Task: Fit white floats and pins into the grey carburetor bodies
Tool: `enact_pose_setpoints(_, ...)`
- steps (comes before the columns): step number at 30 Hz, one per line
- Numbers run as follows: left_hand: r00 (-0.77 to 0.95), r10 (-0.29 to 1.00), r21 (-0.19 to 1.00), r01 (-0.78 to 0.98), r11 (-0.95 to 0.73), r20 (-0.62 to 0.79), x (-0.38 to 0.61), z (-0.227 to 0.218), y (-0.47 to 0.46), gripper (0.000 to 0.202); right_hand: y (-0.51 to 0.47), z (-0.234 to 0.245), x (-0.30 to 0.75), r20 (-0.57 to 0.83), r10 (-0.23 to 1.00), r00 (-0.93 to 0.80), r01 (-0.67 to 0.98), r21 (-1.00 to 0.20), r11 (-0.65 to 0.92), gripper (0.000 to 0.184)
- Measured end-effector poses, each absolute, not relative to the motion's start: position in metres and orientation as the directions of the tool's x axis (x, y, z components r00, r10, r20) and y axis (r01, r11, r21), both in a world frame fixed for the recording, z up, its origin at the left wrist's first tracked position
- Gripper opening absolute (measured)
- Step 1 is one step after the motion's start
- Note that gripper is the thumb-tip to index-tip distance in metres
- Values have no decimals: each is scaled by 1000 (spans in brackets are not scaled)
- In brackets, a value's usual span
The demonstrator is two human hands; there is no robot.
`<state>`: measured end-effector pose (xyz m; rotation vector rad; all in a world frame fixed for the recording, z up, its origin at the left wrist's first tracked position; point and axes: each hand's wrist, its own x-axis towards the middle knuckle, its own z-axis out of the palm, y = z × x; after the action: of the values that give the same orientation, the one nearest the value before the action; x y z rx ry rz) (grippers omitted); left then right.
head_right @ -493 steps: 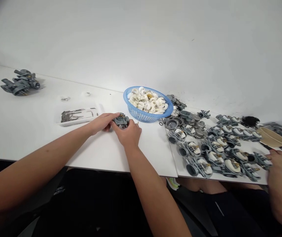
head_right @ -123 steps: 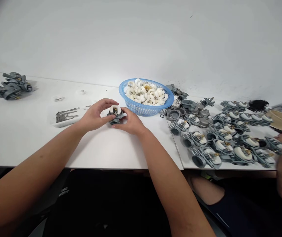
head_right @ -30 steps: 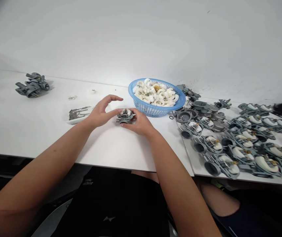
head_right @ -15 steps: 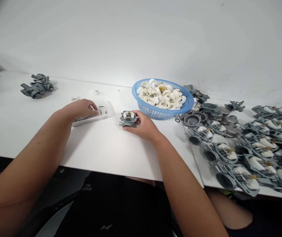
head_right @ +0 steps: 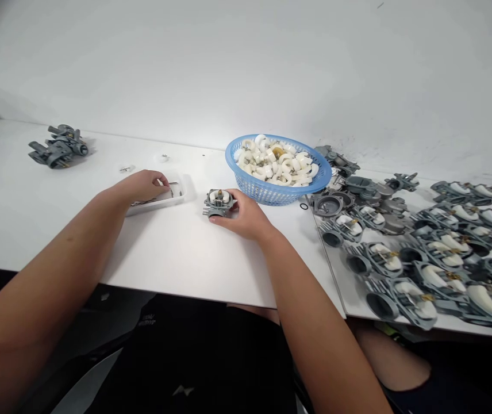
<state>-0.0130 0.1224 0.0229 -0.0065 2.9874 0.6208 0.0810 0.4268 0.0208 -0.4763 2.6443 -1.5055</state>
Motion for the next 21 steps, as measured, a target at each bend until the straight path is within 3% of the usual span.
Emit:
enact_pose_setpoints(5,-987,2,353,-56,934,-162,-12,23,122,37,428,17,80,113,-302,-947,-253,-840,480,65)
enact_pose_setpoints(16,-990,88,319,47,947,-114,-8,26,123,26,429,16,81,107,-299,-948,-252,-827,503,68)
enact_pose_setpoints(21,-965,227,413,261,872,131,8,39,139,22,431,18,85,94,-248,-964,-221,-802,556,92)
